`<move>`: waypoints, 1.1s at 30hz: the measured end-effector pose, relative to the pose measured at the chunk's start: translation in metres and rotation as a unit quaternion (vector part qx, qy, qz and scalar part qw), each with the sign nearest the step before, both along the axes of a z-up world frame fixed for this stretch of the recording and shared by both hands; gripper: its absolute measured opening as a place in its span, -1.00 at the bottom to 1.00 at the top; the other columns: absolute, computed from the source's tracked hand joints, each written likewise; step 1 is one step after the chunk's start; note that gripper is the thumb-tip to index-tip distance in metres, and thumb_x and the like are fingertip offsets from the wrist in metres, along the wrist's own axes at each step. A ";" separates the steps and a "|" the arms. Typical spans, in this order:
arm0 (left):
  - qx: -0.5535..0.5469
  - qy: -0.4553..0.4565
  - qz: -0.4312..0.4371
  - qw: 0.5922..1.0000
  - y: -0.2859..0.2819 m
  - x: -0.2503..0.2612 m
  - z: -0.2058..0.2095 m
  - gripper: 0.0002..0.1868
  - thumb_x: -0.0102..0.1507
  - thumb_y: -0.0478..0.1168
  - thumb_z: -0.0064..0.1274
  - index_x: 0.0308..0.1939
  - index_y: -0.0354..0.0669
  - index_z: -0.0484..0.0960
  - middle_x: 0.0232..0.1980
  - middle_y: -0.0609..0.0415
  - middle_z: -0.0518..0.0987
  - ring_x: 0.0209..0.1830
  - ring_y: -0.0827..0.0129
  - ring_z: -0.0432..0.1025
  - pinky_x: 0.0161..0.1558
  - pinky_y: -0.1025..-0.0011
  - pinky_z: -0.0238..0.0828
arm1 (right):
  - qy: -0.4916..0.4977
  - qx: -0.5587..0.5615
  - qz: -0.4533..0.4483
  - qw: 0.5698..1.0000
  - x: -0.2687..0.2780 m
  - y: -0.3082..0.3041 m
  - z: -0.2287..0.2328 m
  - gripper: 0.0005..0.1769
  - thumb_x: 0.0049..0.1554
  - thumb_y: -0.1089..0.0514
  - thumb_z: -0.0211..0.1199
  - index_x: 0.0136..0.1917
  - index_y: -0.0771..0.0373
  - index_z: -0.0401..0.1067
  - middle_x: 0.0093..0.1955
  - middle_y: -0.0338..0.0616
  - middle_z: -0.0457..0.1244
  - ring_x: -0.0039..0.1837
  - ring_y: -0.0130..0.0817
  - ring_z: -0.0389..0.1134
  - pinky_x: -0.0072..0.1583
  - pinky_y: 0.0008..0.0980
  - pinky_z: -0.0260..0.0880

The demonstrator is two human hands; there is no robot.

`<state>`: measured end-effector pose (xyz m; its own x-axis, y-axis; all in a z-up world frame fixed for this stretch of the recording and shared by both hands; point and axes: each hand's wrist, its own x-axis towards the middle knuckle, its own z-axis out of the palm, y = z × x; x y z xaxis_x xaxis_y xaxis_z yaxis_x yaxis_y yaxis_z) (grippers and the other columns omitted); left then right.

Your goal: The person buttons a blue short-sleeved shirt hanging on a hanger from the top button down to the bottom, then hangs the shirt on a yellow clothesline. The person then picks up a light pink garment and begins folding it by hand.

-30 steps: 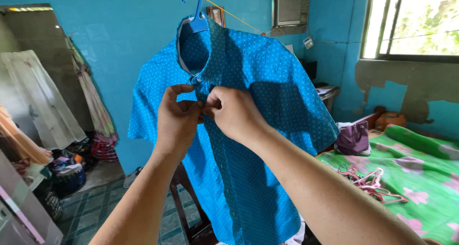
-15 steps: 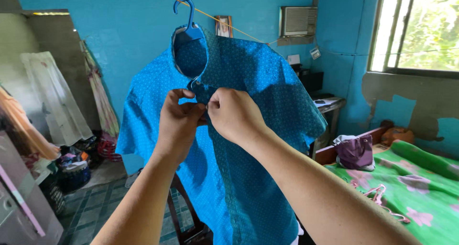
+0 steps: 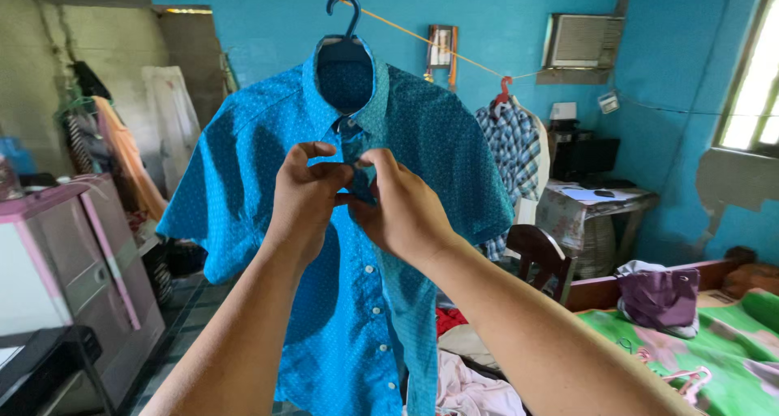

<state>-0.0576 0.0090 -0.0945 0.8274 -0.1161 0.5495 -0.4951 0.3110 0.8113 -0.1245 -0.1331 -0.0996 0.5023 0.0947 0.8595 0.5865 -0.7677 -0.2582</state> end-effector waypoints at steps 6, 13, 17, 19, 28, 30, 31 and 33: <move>0.078 -0.023 0.091 0.993 0.006 -0.016 -0.025 -0.66 0.25 -0.40 0.00 0.13 -0.21 0.48 -0.16 0.05 0.66 -0.22 0.40 0.51 -0.23 0.37 0.47 | 0.067 0.103 0.027 0.992 0.015 -0.001 -0.020 -0.58 0.07 0.30 0.15 0.21 0.23 0.49 -0.11 0.07 0.41 -0.06 -0.08 0.47 -0.02 -0.21 0.45; 0.163 -0.046 0.125 0.978 0.004 -0.009 -0.069 -0.66 0.21 -0.33 0.13 0.09 -0.15 0.59 -0.17 0.08 0.65 -0.22 0.43 0.51 -0.23 0.43 0.45 | 0.160 0.256 0.164 0.939 0.029 0.001 -0.035 -0.48 0.06 0.40 -0.01 0.25 0.27 0.49 -0.09 -0.14 0.40 -0.12 -0.46 0.37 -0.05 -0.41 0.39; 0.224 -0.114 0.237 0.938 0.000 -0.018 -0.078 -0.60 0.14 -0.26 0.26 0.07 -0.12 0.61 -0.07 -0.01 0.58 -0.16 0.23 0.52 -0.12 0.31 0.48 | 0.205 0.357 0.220 0.885 0.029 0.010 -0.038 -0.51 0.08 0.41 -0.07 0.21 0.31 0.50 -0.11 -0.22 0.39 -0.14 -0.55 0.33 -0.07 -0.52 0.35; 0.264 -0.144 0.318 0.899 -0.004 -0.025 -0.075 -0.56 0.09 -0.21 0.32 0.04 -0.10 0.59 -0.02 -0.04 0.54 -0.09 0.10 0.50 -0.08 0.21 0.48 | 0.208 0.381 0.214 0.875 0.027 0.013 -0.038 -0.53 0.11 0.40 -0.07 0.21 0.31 0.51 -0.14 -0.22 0.35 -0.17 -0.55 0.26 -0.12 -0.51 0.28; 0.302 -0.132 0.402 0.854 -0.007 -0.026 -0.058 -0.59 0.11 -0.12 0.29 -0.06 -0.13 0.49 -0.04 -0.06 0.53 -0.02 -0.04 0.47 -0.16 0.05 0.43 | 0.142 0.395 0.160 0.894 0.003 0.029 -0.039 -0.66 0.13 0.32 0.06 0.11 0.32 0.56 -0.14 -0.28 0.35 -0.14 -0.61 0.27 -0.08 -0.54 0.30; 0.272 -0.157 0.402 0.860 -0.006 -0.018 -0.057 -0.68 0.15 -0.17 0.24 -0.08 -0.13 0.52 -0.06 -0.05 0.58 -0.08 -0.04 0.50 -0.16 0.06 0.43 | 0.136 0.384 0.097 0.908 -0.001 0.028 -0.037 -0.69 0.13 0.29 0.16 0.13 0.29 0.57 -0.14 -0.22 0.34 -0.14 -0.56 0.27 -0.09 -0.48 0.31; 0.264 -0.167 0.386 0.868 -0.005 -0.014 -0.058 -0.71 0.17 -0.19 0.22 -0.08 -0.13 0.53 -0.09 -0.06 0.60 -0.12 -0.04 0.51 -0.17 0.07 0.44 | 0.098 0.338 0.041 0.935 -0.004 0.025 -0.038 -0.72 0.12 0.26 0.20 0.10 0.29 0.56 -0.13 -0.19 0.37 -0.12 -0.52 0.34 -0.08 -0.46 0.35; 0.251 -0.183 0.354 0.882 0.001 -0.010 -0.064 -0.78 0.22 -0.21 0.17 -0.09 -0.15 0.55 -0.16 -0.07 0.64 -0.19 -0.02 0.54 -0.19 0.09 0.44 | 0.025 0.240 -0.070 0.968 -0.008 0.022 -0.040 -0.75 0.09 0.22 0.27 0.06 0.29 0.53 -0.10 -0.13 0.44 -0.09 -0.45 0.47 -0.05 -0.41 0.43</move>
<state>-0.0677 0.0100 -0.1581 0.5677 0.0546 0.8214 -0.6786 -0.5338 0.5045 -0.1328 -0.1109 -0.1395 0.5238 -0.3814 0.7617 0.4627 -0.6234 -0.6303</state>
